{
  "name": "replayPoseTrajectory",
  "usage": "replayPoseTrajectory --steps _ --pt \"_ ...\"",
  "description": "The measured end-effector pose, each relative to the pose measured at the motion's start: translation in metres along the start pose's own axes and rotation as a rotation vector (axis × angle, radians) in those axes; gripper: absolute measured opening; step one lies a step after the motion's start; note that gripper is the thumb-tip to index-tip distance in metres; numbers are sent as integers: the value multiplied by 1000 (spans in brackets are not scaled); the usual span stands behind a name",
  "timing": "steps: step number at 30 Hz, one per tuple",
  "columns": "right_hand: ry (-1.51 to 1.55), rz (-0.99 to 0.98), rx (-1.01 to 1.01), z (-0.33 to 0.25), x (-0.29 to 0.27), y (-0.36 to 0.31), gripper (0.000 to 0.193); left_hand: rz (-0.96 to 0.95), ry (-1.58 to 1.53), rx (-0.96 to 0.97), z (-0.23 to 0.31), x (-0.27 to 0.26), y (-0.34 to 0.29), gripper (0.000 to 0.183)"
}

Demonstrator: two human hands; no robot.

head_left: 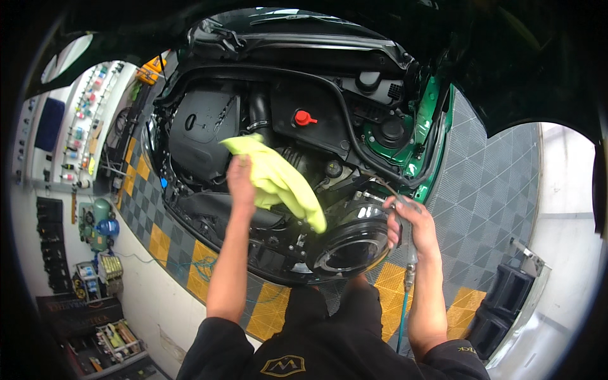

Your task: The person wipes the components and frame inside the car's engine bay with a cloth and uses an air nozzle to blow air into various sections to remove dust and moisture.

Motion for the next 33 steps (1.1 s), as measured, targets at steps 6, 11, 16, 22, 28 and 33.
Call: replayPoseTrajectory --steps 6,11,16,22,28,33 --pt "41 -17 -100 10 45 62 28 -413 -413 -52 62 86 110 44" --pt "34 54 -73 52 67 61 29 -506 971 375 -90 214 187 75" --pt "159 168 -191 100 59 70 34 -906 1182 947 -102 308 104 52" --pt "118 163 -169 138 103 89 35 -1052 1052 735 -88 256 231 38" --pt "82 282 -176 144 102 81 34 -804 1045 733 -104 162 336 42" --pt "162 405 -321 135 74 64 30 -366 1841 586 -81 -45 470 31"
Point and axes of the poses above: each hand's wrist, its own y-axis towards the middle knuckle, its own x-axis out of the palm, z = x × y, the point moved 10 cm from there along y, towards the middle knuckle, and after that the axes turned 1 degree about y, right-handed, at the moved point
